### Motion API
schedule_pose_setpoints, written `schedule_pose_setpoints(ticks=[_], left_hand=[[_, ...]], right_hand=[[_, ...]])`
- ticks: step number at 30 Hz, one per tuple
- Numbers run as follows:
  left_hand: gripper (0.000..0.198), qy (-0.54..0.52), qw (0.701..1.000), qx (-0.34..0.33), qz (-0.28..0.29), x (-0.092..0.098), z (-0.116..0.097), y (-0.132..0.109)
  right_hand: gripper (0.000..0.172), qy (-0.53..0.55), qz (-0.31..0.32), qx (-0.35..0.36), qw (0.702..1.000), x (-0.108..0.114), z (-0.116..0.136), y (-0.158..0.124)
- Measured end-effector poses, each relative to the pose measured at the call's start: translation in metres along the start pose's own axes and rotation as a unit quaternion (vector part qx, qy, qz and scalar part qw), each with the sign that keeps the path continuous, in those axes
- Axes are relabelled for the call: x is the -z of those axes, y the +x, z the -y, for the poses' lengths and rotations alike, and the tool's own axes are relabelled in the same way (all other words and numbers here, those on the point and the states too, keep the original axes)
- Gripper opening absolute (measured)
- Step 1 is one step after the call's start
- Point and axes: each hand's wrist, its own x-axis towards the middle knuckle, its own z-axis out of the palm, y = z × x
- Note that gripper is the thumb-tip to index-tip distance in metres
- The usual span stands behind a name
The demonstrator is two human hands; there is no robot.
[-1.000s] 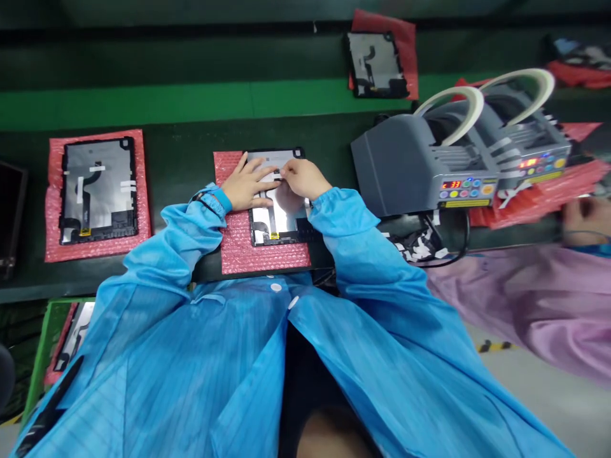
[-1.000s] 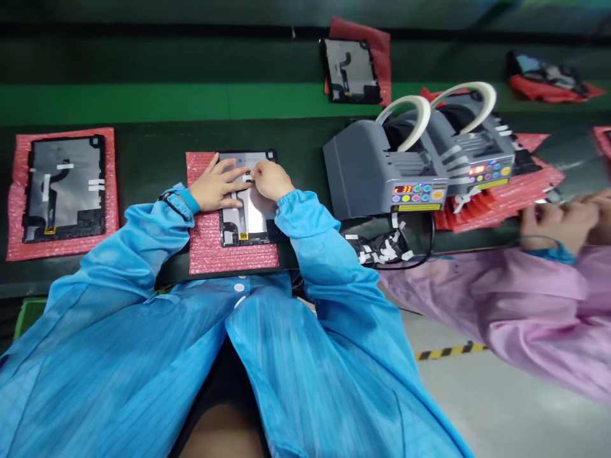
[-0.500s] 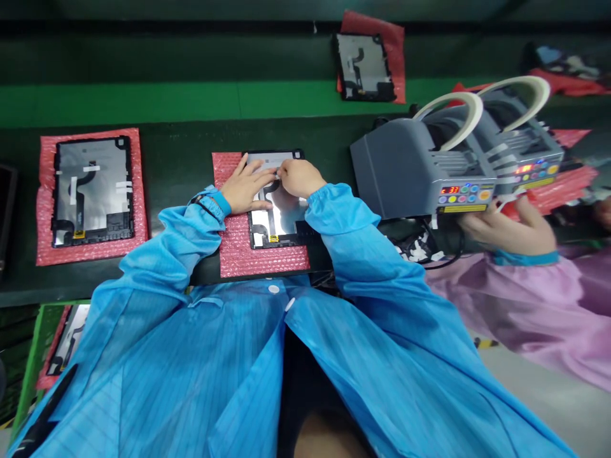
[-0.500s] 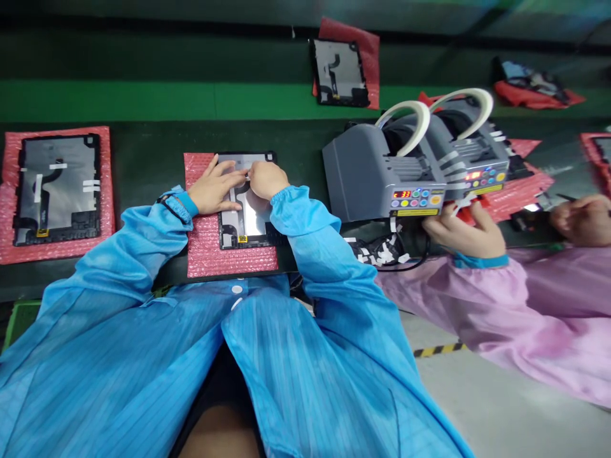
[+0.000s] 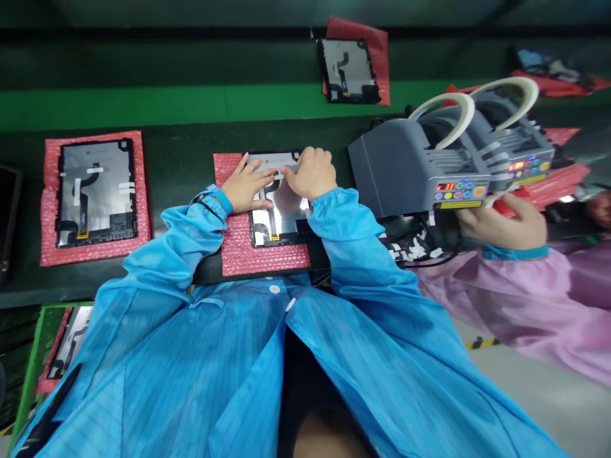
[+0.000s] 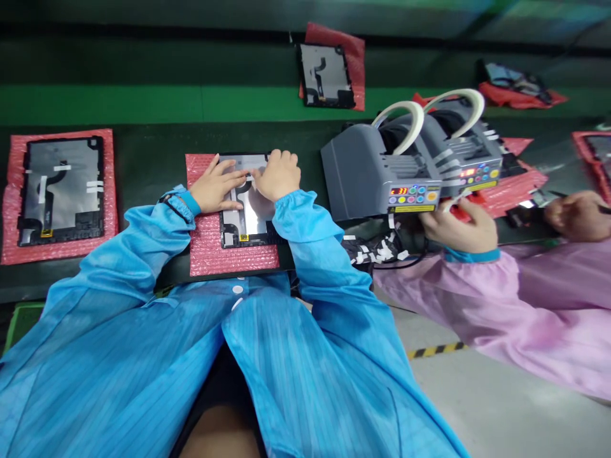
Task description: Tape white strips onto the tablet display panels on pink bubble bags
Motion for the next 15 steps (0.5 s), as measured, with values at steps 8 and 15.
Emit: schedule_pose_setpoints(ticks=[8, 15], left_hand=[[0.070, 0.020, 1.000, 0.010, -0.011, 0.002, -0.003, -0.001], [0.069, 0.025, 0.999, 0.018, -0.010, 0.008, -0.008, -0.002]], right_hand=[[0.057, 0.044, -0.078, 0.024, 0.996, -0.028, -0.042, 0.023], [0.039, 0.133, -0.138, -0.165, 0.967, 0.024, -0.043, 0.179]])
